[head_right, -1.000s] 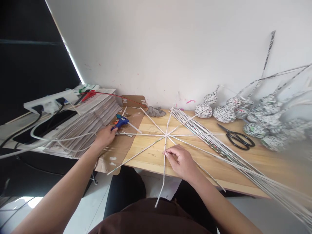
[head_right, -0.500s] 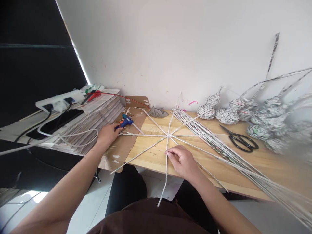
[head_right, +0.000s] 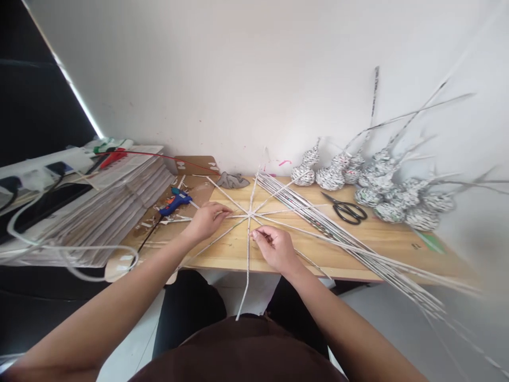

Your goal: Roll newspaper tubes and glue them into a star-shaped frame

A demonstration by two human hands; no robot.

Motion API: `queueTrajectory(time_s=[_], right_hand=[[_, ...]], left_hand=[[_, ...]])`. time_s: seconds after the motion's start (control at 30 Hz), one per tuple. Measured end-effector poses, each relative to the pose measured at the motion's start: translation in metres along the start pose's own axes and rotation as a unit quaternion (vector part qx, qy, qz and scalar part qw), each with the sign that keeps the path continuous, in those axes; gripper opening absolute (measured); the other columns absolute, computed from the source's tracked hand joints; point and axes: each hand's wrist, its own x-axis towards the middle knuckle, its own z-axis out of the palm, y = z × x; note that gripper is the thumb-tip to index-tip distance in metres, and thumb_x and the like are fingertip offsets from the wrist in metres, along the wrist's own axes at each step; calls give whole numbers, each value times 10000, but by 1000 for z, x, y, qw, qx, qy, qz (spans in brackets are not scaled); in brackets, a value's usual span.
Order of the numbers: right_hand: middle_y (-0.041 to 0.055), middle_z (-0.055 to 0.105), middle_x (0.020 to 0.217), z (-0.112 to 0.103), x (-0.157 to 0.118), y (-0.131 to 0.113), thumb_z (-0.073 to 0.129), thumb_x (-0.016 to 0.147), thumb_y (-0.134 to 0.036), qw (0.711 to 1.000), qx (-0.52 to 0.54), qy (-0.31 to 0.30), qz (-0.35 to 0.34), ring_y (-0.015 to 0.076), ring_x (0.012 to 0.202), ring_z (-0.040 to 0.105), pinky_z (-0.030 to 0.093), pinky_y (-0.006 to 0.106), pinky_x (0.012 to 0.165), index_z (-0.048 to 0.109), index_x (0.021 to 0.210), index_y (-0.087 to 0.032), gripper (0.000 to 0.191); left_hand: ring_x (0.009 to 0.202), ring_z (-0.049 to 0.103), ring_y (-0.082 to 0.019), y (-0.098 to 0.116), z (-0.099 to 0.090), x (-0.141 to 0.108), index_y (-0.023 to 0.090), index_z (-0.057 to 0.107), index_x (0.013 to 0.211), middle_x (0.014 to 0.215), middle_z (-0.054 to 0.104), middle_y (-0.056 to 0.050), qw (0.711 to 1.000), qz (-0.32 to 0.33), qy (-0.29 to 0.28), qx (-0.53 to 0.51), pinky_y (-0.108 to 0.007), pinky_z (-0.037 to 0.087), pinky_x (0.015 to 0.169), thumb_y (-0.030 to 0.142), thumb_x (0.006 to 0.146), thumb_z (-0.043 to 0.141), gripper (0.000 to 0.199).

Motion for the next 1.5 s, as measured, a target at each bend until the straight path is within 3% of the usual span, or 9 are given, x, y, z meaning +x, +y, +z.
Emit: queueTrajectory(time_s=[0.27, 0.43, 0.57, 0.7, 0.87, 1.0, 1.13, 1.3, 1.5], right_hand=[[61, 704, 778, -3, 1, 1, 544, 887, -395, 1000, 23, 20, -5, 176, 730, 660, 519, 286, 683, 697, 838, -160, 285], [63, 714, 794, -1, 0, 0, 541, 886, -392, 1000, 13, 7, -2, 171, 708, 654, 500, 274, 642, 695, 833, -165, 280], [30, 678, 697, -2, -2, -1, 529, 892, -402, 1000, -22, -1, -13, 143, 586, 593, 438, 247, 531, 684, 800, -178, 288], [5, 611, 611, -4, -4, -3, 505, 906, -393, 997, -61, -10, -40, 126, 527, 522, 388, 247, 505, 660, 745, -190, 302], [56, 681, 854, -4, -5, -7, 517, 905, -376, 999, -22, 20, -45, 162, 734, 615, 480, 276, 670, 673, 914, -194, 239], [81, 654, 1023, -4, 0, -3, 562, 873, -426, 996, 85, 37, -5, 190, 924, 617, 506, 293, 754, 593, 1109, -205, 325], [75, 620, 1144, -7, 9, -1, 586, 842, -490, 964, 255, 9, 75, 214, 1001, 614, 521, 300, 713, 510, 1268, -261, 489], [68, 619, 1196, -6, 8, -28, 595, 844, -476, 928, 368, -23, 53, 234, 1045, 599, 498, 297, 712, 609, 1180, -275, 392], [69, 666, 959, 2, 10, -67, 608, 854, -432, 919, 392, 19, 40, 195, 870, 611, 445, 258, 608, 707, 957, -211, 263]], left_hand=[[923, 638, -318, 26, 23, 49, 190, 707, 687, 822, 718, -140, 986, -130, -103, 31, -404, 433, 831, 387, 705, 674, 200], [742, 642, -256, 27, 23, 52, 169, 594, 544, 659, 677, -113, 981, -140, -116, -65, -340, 453, 691, 332, 691, 681, 236], [577, 600, -160, 34, 21, 47, 164, 592, 686, 629, 665, -59, 962, -143, -116, -201, -267, 441, 544, 318, 743, 643, 172], [563, 600, -128, 43, 16, 42, 156, 543, 788, 731, 693, -60, 933, -157, -96, -311, -240, 440, 511, 266, 685, 702, 219], [597, 572, -99, 59, -5, 38, 167, 524, 750, 732, 673, -11, 896, -121, -8, -428, -227, 425, 564, 227, 609, 743, 268], [641, 578, -105, 72, -24, 29, 175, 509, 751, 791, 681, -15, 891, -84, 29, -446, -228, 418, 578, 260, 632, 739, 273], [687, 613, -135, 82, -30, 13, 183, 499, 761, 812, 686, -24, 892, -70, 38, -444, -243, 435, 585, 295, 666, 728, 272], [798, 645, -164, 89, -31, -9, 187, 497, 752, 868, 701, -46, 892, -39, 42, -448, -273, 477, 684, 273, 745, 679, 201], [870, 642, -172, 95, -43, -31, 181, 505, 771, 951, 685, -54, 891, -4, 82, -447, -299, 488, 778, 281, 810, 635, 168]])
